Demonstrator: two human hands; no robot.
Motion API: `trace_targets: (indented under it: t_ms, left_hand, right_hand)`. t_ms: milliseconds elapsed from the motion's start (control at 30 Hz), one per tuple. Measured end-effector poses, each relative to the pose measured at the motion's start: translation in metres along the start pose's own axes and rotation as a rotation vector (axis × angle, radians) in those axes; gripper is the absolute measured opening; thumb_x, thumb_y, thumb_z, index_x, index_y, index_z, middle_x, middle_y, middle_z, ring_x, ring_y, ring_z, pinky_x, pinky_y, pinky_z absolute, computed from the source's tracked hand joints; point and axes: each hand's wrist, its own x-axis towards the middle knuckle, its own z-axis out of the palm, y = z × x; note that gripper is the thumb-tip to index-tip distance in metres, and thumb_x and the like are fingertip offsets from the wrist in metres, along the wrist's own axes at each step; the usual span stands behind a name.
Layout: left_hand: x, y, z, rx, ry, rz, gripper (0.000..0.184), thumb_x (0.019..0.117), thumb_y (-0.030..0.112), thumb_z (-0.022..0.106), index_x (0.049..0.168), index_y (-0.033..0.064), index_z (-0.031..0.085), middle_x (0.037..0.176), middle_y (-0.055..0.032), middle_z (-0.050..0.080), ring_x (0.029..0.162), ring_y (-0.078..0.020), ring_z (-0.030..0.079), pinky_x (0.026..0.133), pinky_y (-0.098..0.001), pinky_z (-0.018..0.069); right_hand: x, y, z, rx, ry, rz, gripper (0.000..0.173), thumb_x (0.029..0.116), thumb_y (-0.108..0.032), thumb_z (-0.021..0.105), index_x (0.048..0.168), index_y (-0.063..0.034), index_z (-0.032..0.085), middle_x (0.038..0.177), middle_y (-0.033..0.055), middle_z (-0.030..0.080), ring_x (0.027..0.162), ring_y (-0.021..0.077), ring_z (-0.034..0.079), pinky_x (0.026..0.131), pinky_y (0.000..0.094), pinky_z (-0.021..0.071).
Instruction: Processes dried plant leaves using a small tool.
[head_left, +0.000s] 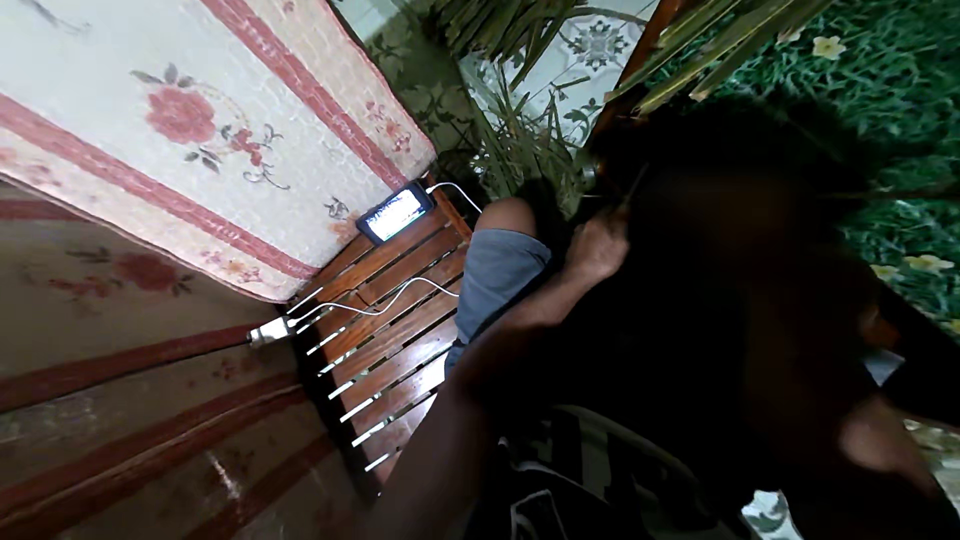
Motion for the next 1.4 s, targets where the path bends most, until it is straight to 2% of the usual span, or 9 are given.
trace_targets:
  t_ms: [333, 433, 500, 733, 867, 1033, 1167, 1267, 1400]
  left_hand:
    - [0.004, -0.01, -0.002, -0.103, -0.038, -0.204, 0.05, 0.1135, 0.037, 0.029, 0.139, 0.0048, 0.057, 0.132, -0.0213, 0.064, 0.12, -0.0361, 0.063, 0.101, -0.0593, 0.0501]
    - [0.007, -0.011, 0.005, -0.355, -0.014, -0.332, 0.048, 0.1127, 0.043, 0.03, 0.136, 0.0113, 0.057, 0.088, -0.0101, 0.059, 0.062, -0.0181, 0.054, 0.055, -0.0334, 0.0486]
    - [0.017, -0.032, 0.008, -0.535, 0.032, -0.489, 0.05, 0.1108, 0.051, 0.03, 0.135, 0.0162, 0.056, 0.08, -0.007, 0.054, 0.053, -0.0159, 0.048, 0.047, -0.0293, 0.0434]
    - [-0.008, 0.004, -0.001, -0.047, -0.05, 0.207, 0.043, 0.1126, 0.024, 0.036, 0.128, -0.0046, 0.065, 0.12, -0.0229, 0.069, 0.111, -0.0346, 0.067, 0.1, -0.0542, 0.0513]
    - [0.004, -0.022, -0.006, -0.129, -0.08, -0.053, 0.047, 0.1134, 0.029, 0.033, 0.143, 0.0006, 0.056, 0.143, -0.0198, 0.059, 0.135, -0.0318, 0.054, 0.115, -0.054, 0.0406]
    - [-0.014, 0.008, -0.003, -0.036, -0.082, 0.133, 0.038, 0.1124, 0.022, 0.039, 0.13, -0.0031, 0.062, 0.117, -0.0225, 0.069, 0.109, -0.0338, 0.068, 0.099, -0.0521, 0.0531]
    - [0.007, -0.03, -0.004, -0.192, -0.091, -0.166, 0.048, 0.1138, 0.032, 0.031, 0.138, 0.0023, 0.059, 0.136, -0.021, 0.062, 0.123, -0.0329, 0.061, 0.104, -0.055, 0.0487]
    - [0.012, -0.041, 0.0, -0.351, -0.04, -0.311, 0.048, 0.1129, 0.04, 0.031, 0.137, 0.0104, 0.06, 0.116, -0.0142, 0.063, 0.077, -0.0199, 0.055, 0.064, -0.0389, 0.0485]
    - [0.016, -0.04, 0.003, -0.416, -0.012, -0.321, 0.049, 0.1122, 0.044, 0.03, 0.138, 0.0133, 0.059, 0.106, -0.0125, 0.062, 0.068, -0.0191, 0.052, 0.058, -0.0366, 0.047]
  right_hand:
    - [-0.011, 0.009, -0.014, 0.09, 0.084, 0.013, 0.032, 0.1061, -0.025, 0.052, 0.119, 0.0014, 0.065, 0.105, 0.0112, 0.073, 0.087, 0.0111, 0.072, 0.082, 0.0316, 0.062]
    - [-0.01, 0.011, -0.012, 0.131, 0.119, 0.014, 0.033, 0.107, -0.025, 0.051, 0.124, 0.0, 0.063, 0.108, 0.0104, 0.072, 0.089, 0.0114, 0.072, 0.083, 0.0323, 0.0615]
    - [-0.011, 0.012, -0.013, 0.124, 0.109, 0.045, 0.033, 0.1075, -0.027, 0.05, 0.126, -0.0032, 0.063, 0.11, 0.0095, 0.07, 0.089, 0.012, 0.071, 0.082, 0.0331, 0.0614]
    - [-0.013, 0.0, -0.008, -0.088, -0.039, -0.034, 0.028, 0.1061, -0.018, 0.055, 0.124, 0.0006, 0.066, 0.113, 0.0207, 0.069, 0.096, 0.0258, 0.069, 0.089, 0.0459, 0.0564]
    - [-0.011, 0.015, -0.005, -0.017, 0.0, -0.056, 0.028, 0.1058, -0.022, 0.053, 0.12, -0.0034, 0.068, 0.108, 0.0116, 0.072, 0.091, 0.0135, 0.071, 0.086, 0.0343, 0.0598]
    - [-0.013, 0.005, 0.002, -0.026, -0.002, -0.104, 0.026, 0.1036, -0.014, 0.057, 0.118, 0.0044, 0.068, 0.108, 0.0197, 0.07, 0.091, 0.0201, 0.069, 0.088, 0.0399, 0.0568]
    - [-0.013, 0.01, -0.009, 0.143, 0.075, 0.018, 0.026, 0.1053, -0.022, 0.053, 0.121, -0.004, 0.065, 0.105, 0.0051, 0.07, 0.087, 0.0083, 0.069, 0.081, 0.0303, 0.0599]
    - [-0.01, 0.021, -0.012, 0.243, 0.089, 0.066, 0.027, 0.1045, -0.022, 0.053, 0.122, -0.0033, 0.062, 0.109, 0.0054, 0.069, 0.089, 0.0103, 0.069, 0.082, 0.0328, 0.0606]
    - [-0.008, 0.026, -0.011, 0.254, 0.082, 0.028, 0.029, 0.1057, -0.02, 0.045, 0.126, -0.0025, 0.055, 0.117, 0.0074, 0.069, 0.092, 0.0145, 0.072, 0.082, 0.0358, 0.0623]
